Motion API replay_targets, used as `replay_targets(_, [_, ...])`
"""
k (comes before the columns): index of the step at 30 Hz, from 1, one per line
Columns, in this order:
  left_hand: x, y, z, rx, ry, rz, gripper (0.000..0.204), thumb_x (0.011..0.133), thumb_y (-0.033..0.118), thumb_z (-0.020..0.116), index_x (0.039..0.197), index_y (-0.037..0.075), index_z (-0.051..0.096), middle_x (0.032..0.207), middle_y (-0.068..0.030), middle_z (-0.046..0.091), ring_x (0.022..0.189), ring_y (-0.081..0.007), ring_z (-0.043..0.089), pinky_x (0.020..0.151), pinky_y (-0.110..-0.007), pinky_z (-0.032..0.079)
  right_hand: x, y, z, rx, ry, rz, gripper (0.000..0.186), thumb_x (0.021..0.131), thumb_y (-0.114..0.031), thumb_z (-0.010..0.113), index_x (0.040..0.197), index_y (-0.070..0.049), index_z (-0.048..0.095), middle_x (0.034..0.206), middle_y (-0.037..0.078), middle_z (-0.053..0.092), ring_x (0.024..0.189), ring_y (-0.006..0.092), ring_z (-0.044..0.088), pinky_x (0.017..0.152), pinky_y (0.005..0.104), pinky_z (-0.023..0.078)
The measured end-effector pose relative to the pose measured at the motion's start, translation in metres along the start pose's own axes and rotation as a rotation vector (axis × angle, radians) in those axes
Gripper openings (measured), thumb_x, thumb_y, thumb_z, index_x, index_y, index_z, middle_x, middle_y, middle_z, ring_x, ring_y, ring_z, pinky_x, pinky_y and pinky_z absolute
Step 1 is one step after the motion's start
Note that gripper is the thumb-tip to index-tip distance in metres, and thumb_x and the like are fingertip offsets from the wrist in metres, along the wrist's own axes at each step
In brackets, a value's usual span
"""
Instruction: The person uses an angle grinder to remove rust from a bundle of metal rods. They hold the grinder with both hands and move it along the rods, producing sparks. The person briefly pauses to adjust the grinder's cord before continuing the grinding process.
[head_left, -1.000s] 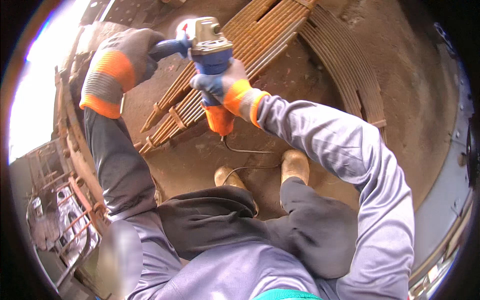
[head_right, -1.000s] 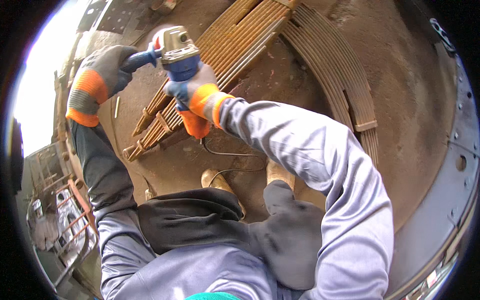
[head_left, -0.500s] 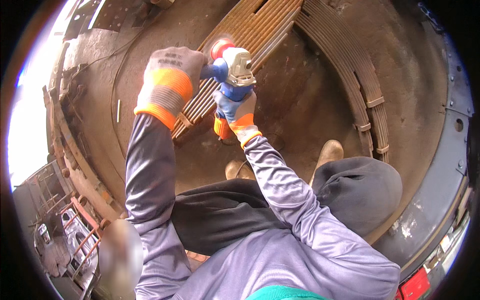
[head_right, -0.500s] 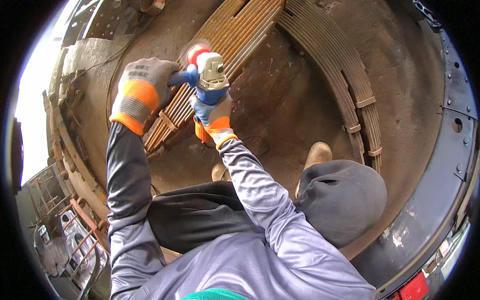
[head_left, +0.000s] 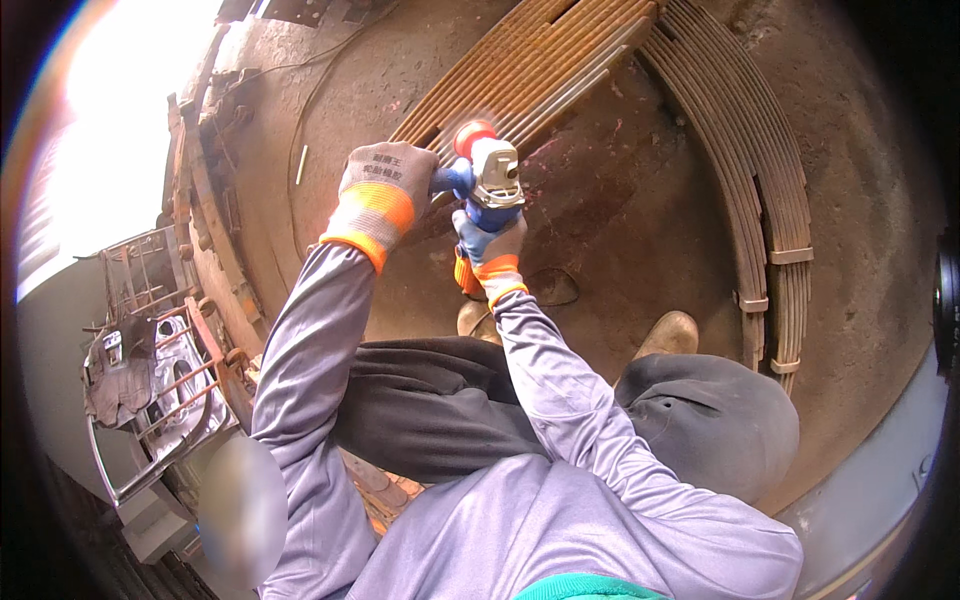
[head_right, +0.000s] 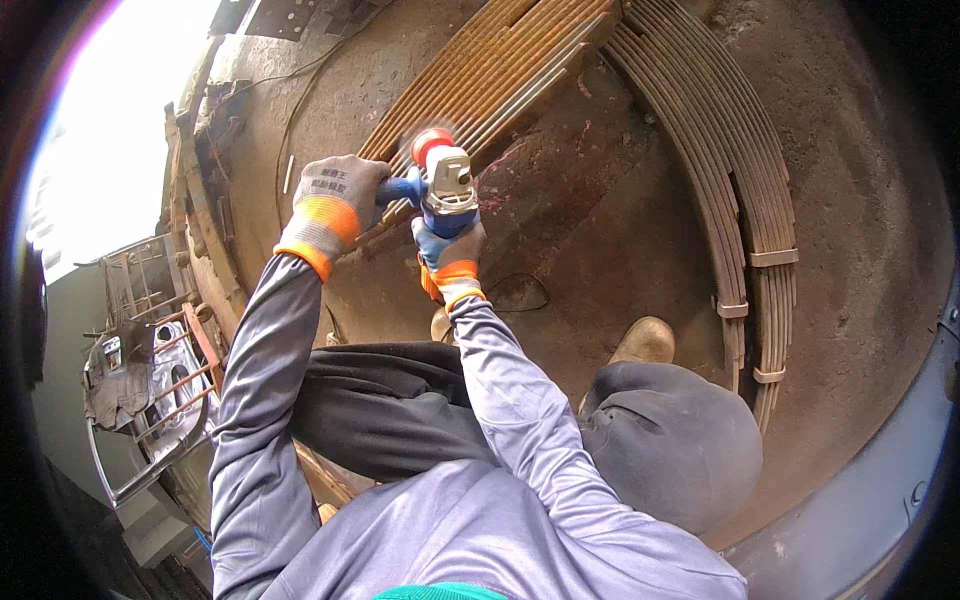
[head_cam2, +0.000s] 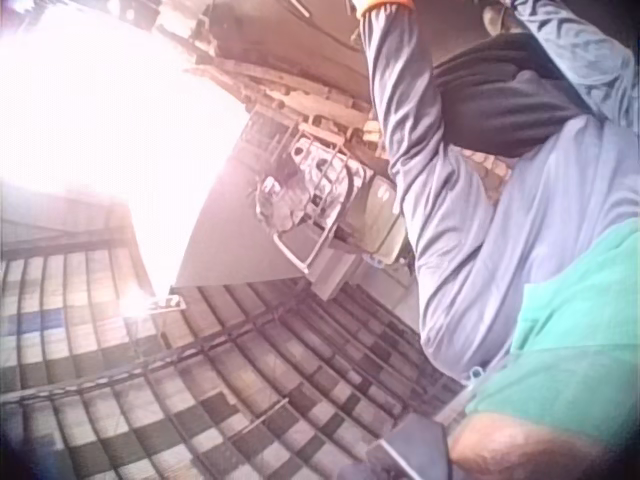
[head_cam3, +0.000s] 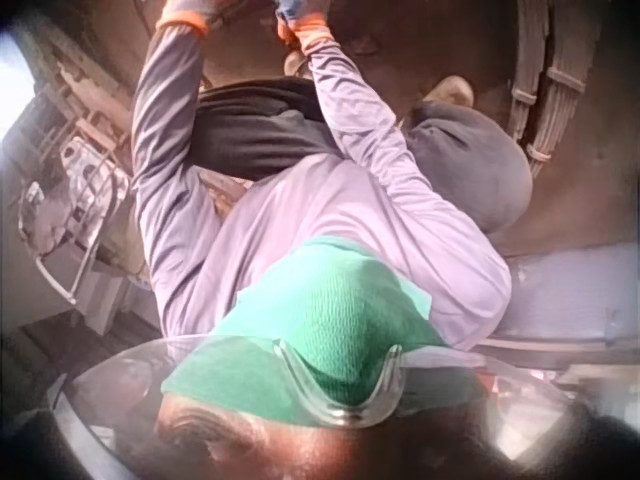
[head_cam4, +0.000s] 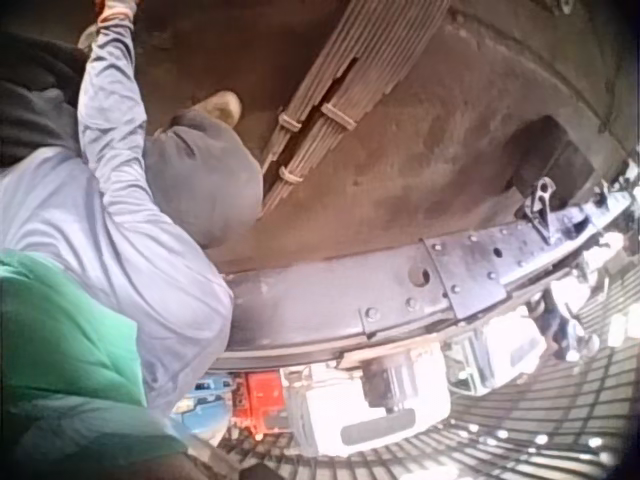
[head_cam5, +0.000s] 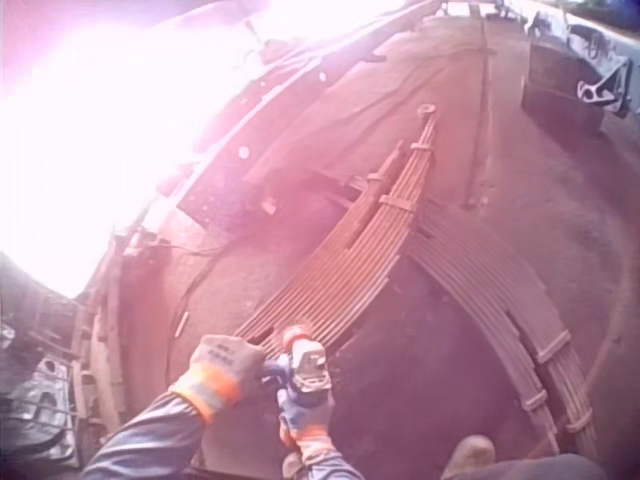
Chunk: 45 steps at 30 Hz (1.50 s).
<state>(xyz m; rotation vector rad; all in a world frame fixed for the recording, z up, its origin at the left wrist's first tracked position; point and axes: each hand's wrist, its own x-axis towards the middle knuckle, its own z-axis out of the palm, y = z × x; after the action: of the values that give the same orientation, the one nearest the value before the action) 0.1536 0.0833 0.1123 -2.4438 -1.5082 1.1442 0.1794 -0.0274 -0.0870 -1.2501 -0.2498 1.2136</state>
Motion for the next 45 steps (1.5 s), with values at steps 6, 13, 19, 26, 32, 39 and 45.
replay_targets(6, [0.009,0.017,-0.001,-0.024,0.041,-0.003,0.018,0.094,0.023,0.068,0.105,0.016,0.080,0.104,-0.0142,0.079,0.100,-0.0332,0.077,0.086,-0.046,0.060,0.032,0.004,-0.022,-0.148,-0.134,0.037,0.033,0.076,-0.010,0.086,0.105,-0.005,0.071,0.092,0.005,0.073,0.070,0.0146,0.069,0.060,0.0322,0.057])
replay_targets(13, [0.012,0.017,-0.001,-0.050,-0.001,-0.002,0.020,0.092,0.025,0.070,0.106,0.015,0.080,0.104,-0.0151,0.078,0.100,-0.0344,0.076,0.086,-0.047,0.060,0.025,-0.018,-0.017,-0.349,-0.088,-0.136,0.034,0.078,-0.011,0.085,0.108,-0.005,0.070,0.090,0.003,0.072,0.068,0.0127,0.067,0.059,0.0324,0.057])
replay_targets(19, [0.016,0.018,0.002,-0.086,0.005,0.004,0.021,0.089,0.025,0.074,0.106,0.015,0.081,0.105,-0.0157,0.078,0.101,-0.0341,0.076,0.086,-0.047,0.061,0.041,0.000,-0.030,-0.167,-0.140,-0.134,0.054,0.073,-0.016,0.086,0.122,-0.004,0.065,0.110,0.007,0.074,0.097,0.0188,0.072,0.092,0.0350,0.057])
replay_targets(26, [0.019,0.022,-0.002,-0.064,0.027,-0.005,0.019,0.091,0.024,0.072,0.106,0.015,0.080,0.107,-0.0153,0.078,0.103,-0.0338,0.076,0.088,-0.048,0.060,0.055,-0.006,-0.035,-0.254,-0.143,-0.165,0.055,0.073,-0.016,0.088,0.122,-0.003,0.065,0.109,0.006,0.074,0.093,0.0160,0.070,0.089,0.0329,0.058])
replay_targets(32, [0.027,0.030,-0.006,-0.127,0.028,-0.005,0.019,0.095,0.023,0.067,0.107,0.015,0.080,0.107,-0.0154,0.078,0.104,-0.0330,0.076,0.089,-0.048,0.059,0.068,-0.014,-0.047,-0.088,-0.167,-0.106,0.055,0.072,-0.010,0.088,0.122,-0.004,0.066,0.108,0.004,0.074,0.092,0.0125,0.070,0.086,0.0319,0.059])
replay_targets(39, [0.035,0.030,-0.018,-0.059,-0.048,-0.034,0.021,0.096,0.024,0.065,0.109,0.016,0.080,0.110,-0.0154,0.078,0.106,-0.0338,0.075,0.090,-0.047,0.059,0.071,-0.012,-0.038,-0.052,-0.151,-0.179,0.048,0.074,-0.011,0.089,0.117,-0.003,0.068,0.103,0.004,0.074,0.086,0.0135,0.070,0.080,0.0324,0.059])
replay_targets(45, [0.028,0.026,-0.014,-0.082,-0.017,0.013,0.021,0.095,0.025,0.067,0.110,0.017,0.080,0.109,-0.0146,0.078,0.105,-0.0341,0.075,0.089,-0.047,0.059,0.065,-0.002,-0.034,-0.145,-0.002,-0.303,0.044,0.074,-0.010,0.087,0.115,-0.003,0.070,0.106,0.003,0.074,0.091,0.0145,0.071,0.085,0.0327,0.058])
